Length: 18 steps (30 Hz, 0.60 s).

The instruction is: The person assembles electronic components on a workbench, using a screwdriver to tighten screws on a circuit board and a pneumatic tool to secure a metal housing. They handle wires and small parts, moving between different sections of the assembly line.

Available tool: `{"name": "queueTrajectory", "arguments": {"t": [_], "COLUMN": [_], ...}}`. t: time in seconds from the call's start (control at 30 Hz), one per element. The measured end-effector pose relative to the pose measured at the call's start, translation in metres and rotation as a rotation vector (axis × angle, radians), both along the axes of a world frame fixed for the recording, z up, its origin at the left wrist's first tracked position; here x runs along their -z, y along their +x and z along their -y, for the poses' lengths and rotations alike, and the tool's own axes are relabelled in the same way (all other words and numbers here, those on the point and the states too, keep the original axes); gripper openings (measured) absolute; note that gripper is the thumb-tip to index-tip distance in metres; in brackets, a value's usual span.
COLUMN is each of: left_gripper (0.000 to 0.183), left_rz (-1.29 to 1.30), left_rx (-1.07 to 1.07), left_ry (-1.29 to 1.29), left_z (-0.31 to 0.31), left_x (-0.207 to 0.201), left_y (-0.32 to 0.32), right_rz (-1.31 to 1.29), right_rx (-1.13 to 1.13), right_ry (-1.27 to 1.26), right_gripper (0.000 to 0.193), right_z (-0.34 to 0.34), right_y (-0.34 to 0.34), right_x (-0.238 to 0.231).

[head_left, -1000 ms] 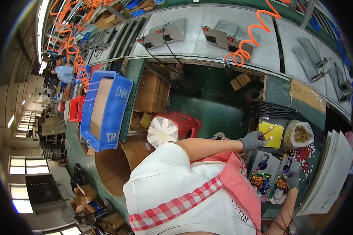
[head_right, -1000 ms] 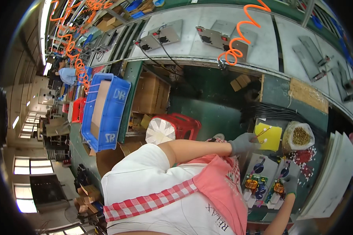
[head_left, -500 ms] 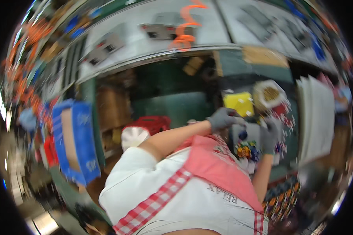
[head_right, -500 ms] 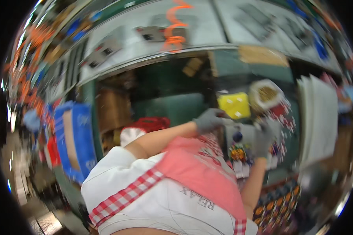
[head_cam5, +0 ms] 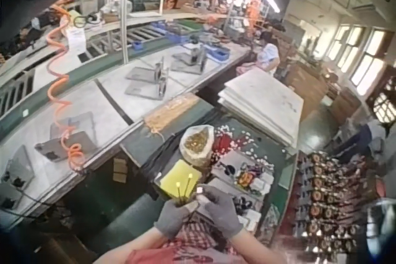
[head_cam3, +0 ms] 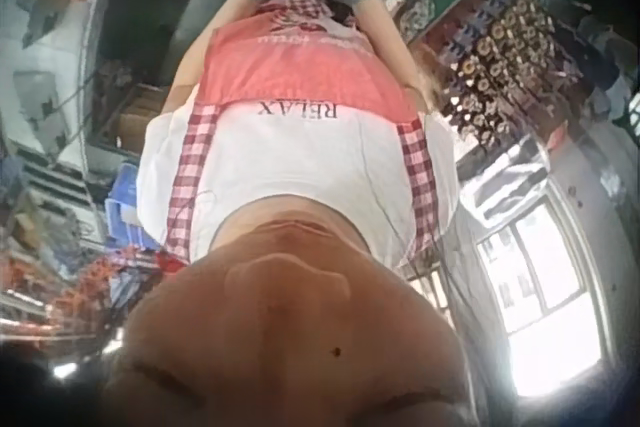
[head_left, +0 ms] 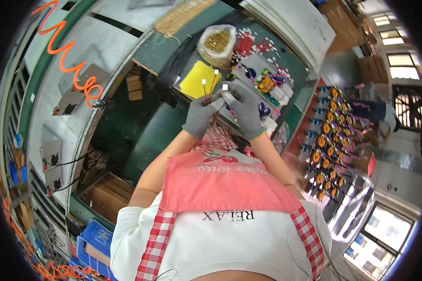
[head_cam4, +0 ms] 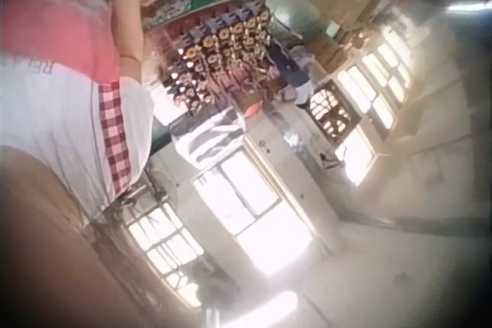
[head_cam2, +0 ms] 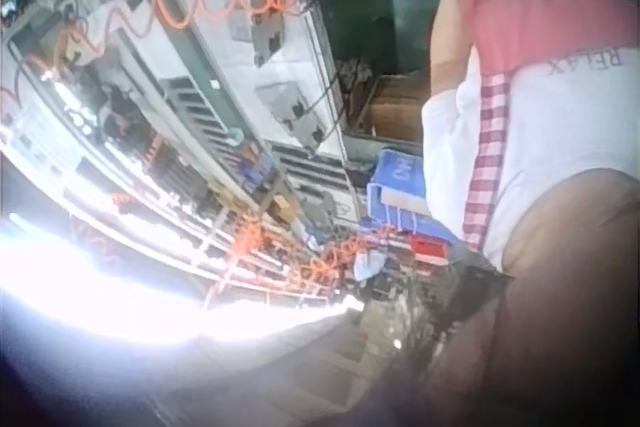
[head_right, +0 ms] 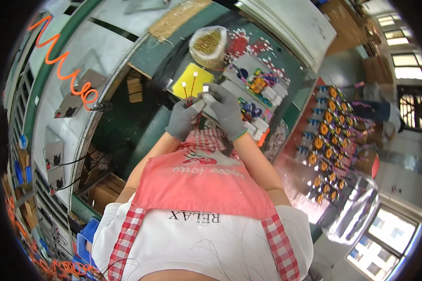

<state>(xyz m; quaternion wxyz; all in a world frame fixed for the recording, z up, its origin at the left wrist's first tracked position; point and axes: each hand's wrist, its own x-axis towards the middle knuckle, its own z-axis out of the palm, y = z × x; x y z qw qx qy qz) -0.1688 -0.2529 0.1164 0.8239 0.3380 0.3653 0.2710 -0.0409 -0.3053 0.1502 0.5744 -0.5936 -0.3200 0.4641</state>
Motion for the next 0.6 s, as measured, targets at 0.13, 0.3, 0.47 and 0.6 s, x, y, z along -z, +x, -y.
{"name": "queueTrajectory", "arguments": {"t": [0.13, 0.3, 0.47, 0.6], "left_gripper": [0.032, 0.020, 0.019, 0.019], "left_rz": [-0.050, -0.103, -0.126, -0.104], "left_rx": [-0.021, -0.105, -0.055, -0.111], "left_ry": [0.332, 0.143, 0.086, 0.052], "left_z": [0.005, 0.004, 0.008, 0.014], "left_x": [0.004, 0.030, 0.044, 0.041], "left_y": [-0.008, -0.028, -0.052, -0.063], "right_rz": [0.276, 1.281, 1.576, 1.635], "right_rx": [0.044, -0.398, -0.945, -0.956], "right_ry": [0.019, -0.468, -0.882, -0.825], "right_gripper": [0.021, 0.023, 0.022, 0.019], "right_z": [0.007, 0.011, 0.008, 0.001], "right_y": [0.024, 0.076, 0.076, 0.064], "right_x": [-0.009, 0.003, 0.055, 0.055]}}
